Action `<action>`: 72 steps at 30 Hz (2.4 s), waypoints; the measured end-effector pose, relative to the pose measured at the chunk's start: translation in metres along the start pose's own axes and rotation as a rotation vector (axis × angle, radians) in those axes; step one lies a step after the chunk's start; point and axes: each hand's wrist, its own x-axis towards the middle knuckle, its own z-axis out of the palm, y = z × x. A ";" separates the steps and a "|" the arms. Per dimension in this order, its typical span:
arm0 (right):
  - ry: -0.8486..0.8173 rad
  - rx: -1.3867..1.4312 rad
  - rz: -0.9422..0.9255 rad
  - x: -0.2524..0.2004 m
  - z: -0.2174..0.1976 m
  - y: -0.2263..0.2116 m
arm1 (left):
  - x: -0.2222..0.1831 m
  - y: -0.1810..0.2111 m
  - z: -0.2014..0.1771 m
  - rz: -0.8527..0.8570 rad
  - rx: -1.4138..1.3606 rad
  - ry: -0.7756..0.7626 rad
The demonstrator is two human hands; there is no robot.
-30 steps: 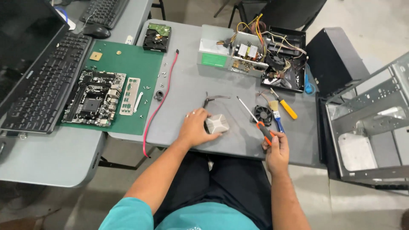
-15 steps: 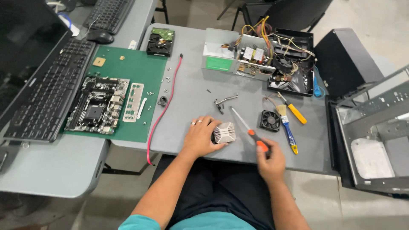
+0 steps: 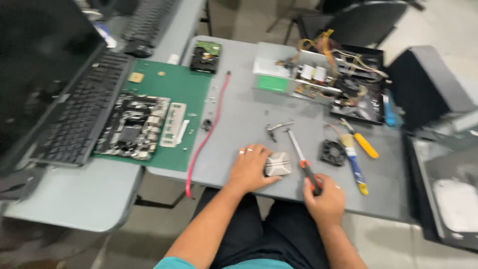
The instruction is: Cleaning a computer fan with a brush and using a screwdriver to remove screws from a heatsink component.
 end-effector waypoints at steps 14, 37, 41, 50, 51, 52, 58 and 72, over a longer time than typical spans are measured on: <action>0.191 0.076 -0.145 -0.003 -0.006 -0.008 | -0.001 -0.046 -0.026 -0.141 -0.176 0.318; 0.216 0.301 -0.176 0.006 -0.007 -0.002 | 0.050 -0.018 -0.001 0.060 0.132 -0.002; 0.167 0.275 -0.130 0.002 -0.012 -0.006 | 0.056 -0.015 -0.005 -0.043 -0.073 -0.037; 0.187 0.257 -0.051 0.006 -0.008 -0.006 | 0.093 -0.019 -0.003 -0.357 -0.058 -0.045; 0.169 0.260 -0.041 0.006 -0.008 -0.006 | 0.096 -0.017 -0.004 -0.381 -0.038 -0.077; 0.172 0.259 -0.045 0.007 -0.007 -0.005 | 0.098 -0.018 0.000 -0.379 -0.040 -0.072; 0.179 0.274 -0.090 0.006 -0.008 -0.005 | 0.100 0.005 -0.009 -0.481 -0.196 0.069; 0.146 0.200 -0.051 0.004 -0.004 0.000 | 0.104 -0.010 0.000 -0.213 -0.127 0.149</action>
